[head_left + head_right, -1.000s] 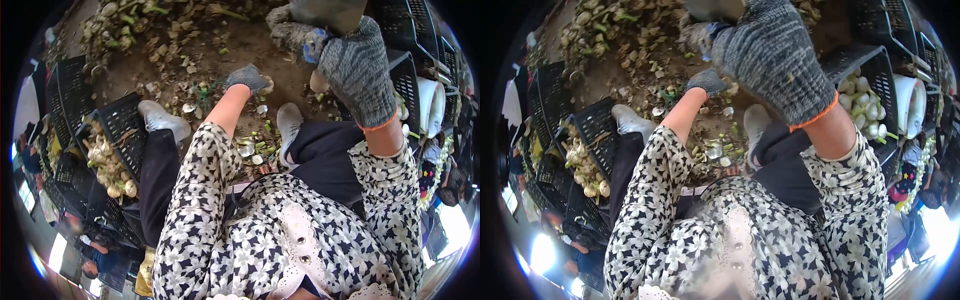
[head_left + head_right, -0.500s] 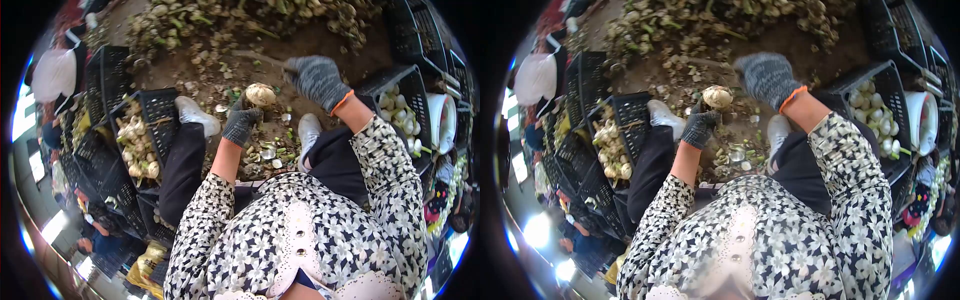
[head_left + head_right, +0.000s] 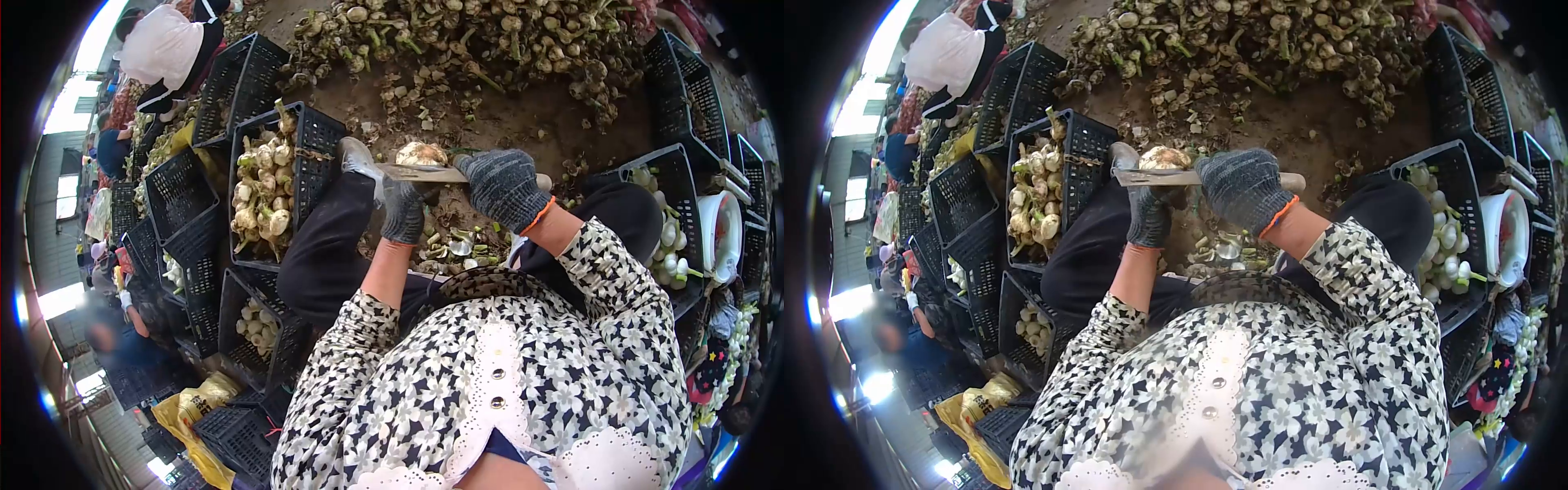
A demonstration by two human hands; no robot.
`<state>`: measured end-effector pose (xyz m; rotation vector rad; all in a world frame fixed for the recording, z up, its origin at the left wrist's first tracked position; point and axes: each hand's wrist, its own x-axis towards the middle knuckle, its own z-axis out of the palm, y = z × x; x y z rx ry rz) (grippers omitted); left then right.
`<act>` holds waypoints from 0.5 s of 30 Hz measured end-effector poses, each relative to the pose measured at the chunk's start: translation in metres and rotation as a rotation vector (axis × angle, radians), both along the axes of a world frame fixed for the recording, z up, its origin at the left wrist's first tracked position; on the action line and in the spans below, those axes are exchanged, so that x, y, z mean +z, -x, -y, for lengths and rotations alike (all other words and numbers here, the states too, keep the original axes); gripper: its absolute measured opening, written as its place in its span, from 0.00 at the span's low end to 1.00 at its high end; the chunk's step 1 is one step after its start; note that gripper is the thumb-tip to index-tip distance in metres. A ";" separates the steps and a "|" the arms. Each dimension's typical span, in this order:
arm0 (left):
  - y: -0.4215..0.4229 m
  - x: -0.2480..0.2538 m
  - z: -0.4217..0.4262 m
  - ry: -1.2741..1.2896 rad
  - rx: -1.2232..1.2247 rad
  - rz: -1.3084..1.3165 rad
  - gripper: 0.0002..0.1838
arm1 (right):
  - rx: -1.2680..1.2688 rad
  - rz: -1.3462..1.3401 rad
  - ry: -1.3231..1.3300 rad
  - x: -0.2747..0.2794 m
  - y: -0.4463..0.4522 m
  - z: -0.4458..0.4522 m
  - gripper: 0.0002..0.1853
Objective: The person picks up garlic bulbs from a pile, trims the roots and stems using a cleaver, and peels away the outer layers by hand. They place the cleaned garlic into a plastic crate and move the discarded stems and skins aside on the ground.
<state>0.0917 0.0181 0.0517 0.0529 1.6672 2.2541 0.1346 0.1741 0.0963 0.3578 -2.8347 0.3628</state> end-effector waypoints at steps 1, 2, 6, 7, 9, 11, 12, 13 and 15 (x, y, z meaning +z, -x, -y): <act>-0.001 -0.003 0.003 0.048 -0.007 0.014 0.16 | -0.009 -0.007 -0.005 0.002 -0.001 0.002 0.04; -0.004 0.000 0.002 0.042 -0.004 0.009 0.16 | -0.007 -0.012 -0.011 0.004 -0.001 0.005 0.04; -0.013 0.008 0.001 -0.152 0.121 -0.041 0.18 | -0.076 0.169 -0.009 0.001 -0.002 0.012 0.12; -0.017 0.008 0.003 -0.211 0.124 0.009 0.18 | -0.061 0.141 0.017 -0.004 -0.002 0.012 0.13; -0.019 0.007 0.002 -0.283 0.144 0.080 0.18 | -0.077 0.168 0.007 -0.007 0.002 0.013 0.13; -0.012 0.008 0.003 -0.196 0.132 0.056 0.18 | -0.083 0.194 0.000 -0.009 0.009 0.013 0.13; -0.011 0.009 0.003 -0.118 0.119 0.036 0.18 | -0.075 0.217 0.013 -0.009 0.011 0.012 0.12; -0.014 0.011 0.003 -0.343 0.132 0.077 0.19 | -0.066 0.242 0.028 -0.010 0.012 0.012 0.12; -0.027 0.032 0.011 -0.290 0.080 -0.009 0.20 | -0.234 0.378 -0.115 -0.083 0.018 -0.016 0.11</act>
